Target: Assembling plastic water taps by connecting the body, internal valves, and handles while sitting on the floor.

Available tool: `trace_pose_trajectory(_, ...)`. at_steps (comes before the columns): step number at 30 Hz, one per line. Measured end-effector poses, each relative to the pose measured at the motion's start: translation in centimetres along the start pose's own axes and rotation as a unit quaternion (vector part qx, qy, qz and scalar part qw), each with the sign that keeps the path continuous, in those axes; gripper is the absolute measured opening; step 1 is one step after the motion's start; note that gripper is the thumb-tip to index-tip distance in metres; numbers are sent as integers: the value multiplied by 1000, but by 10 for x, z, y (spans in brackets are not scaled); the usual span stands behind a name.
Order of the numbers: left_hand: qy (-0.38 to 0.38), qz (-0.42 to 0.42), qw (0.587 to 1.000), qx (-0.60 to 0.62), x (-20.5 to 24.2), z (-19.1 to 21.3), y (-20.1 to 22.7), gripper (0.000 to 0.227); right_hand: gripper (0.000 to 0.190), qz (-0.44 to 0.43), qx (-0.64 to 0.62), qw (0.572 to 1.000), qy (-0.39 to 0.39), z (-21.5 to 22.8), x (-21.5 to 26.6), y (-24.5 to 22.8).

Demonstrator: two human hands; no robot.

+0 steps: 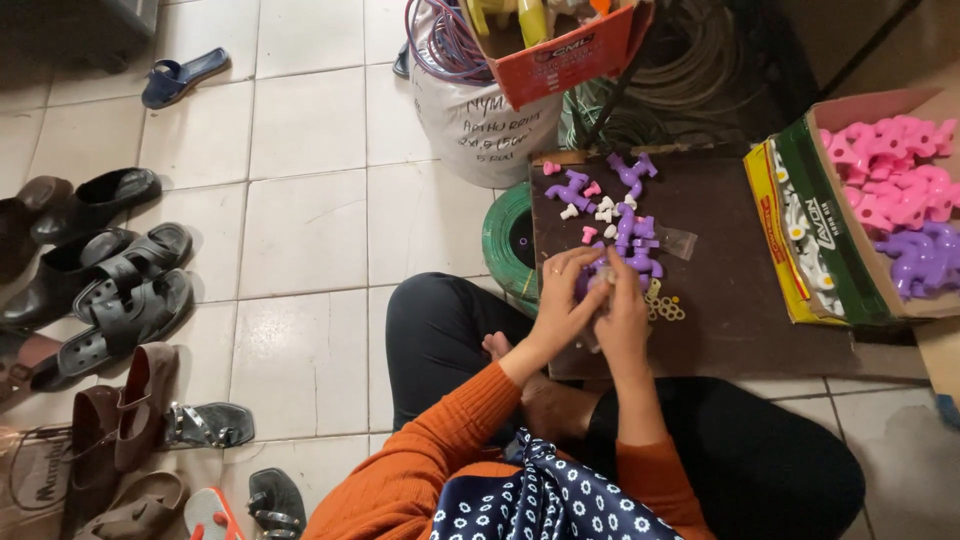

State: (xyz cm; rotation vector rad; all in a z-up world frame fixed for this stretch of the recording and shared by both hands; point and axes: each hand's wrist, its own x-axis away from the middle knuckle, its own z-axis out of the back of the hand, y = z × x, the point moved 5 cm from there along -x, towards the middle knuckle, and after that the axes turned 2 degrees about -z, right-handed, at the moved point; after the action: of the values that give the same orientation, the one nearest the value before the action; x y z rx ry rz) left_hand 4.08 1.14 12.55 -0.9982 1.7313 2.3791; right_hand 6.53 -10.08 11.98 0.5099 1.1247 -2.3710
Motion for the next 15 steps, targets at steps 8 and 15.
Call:
trace_pose_trajectory(8, -214, 101, 963, -132, -2, 9, -27, 58, 73, 22, -67, 986, -152, 16, -12, 0)
trace_pose_trajectory(15, -295, 216, 929, -55, 12, 4, -56, 67, 52, 20, -91, 986, -136, 15, -10, 5)
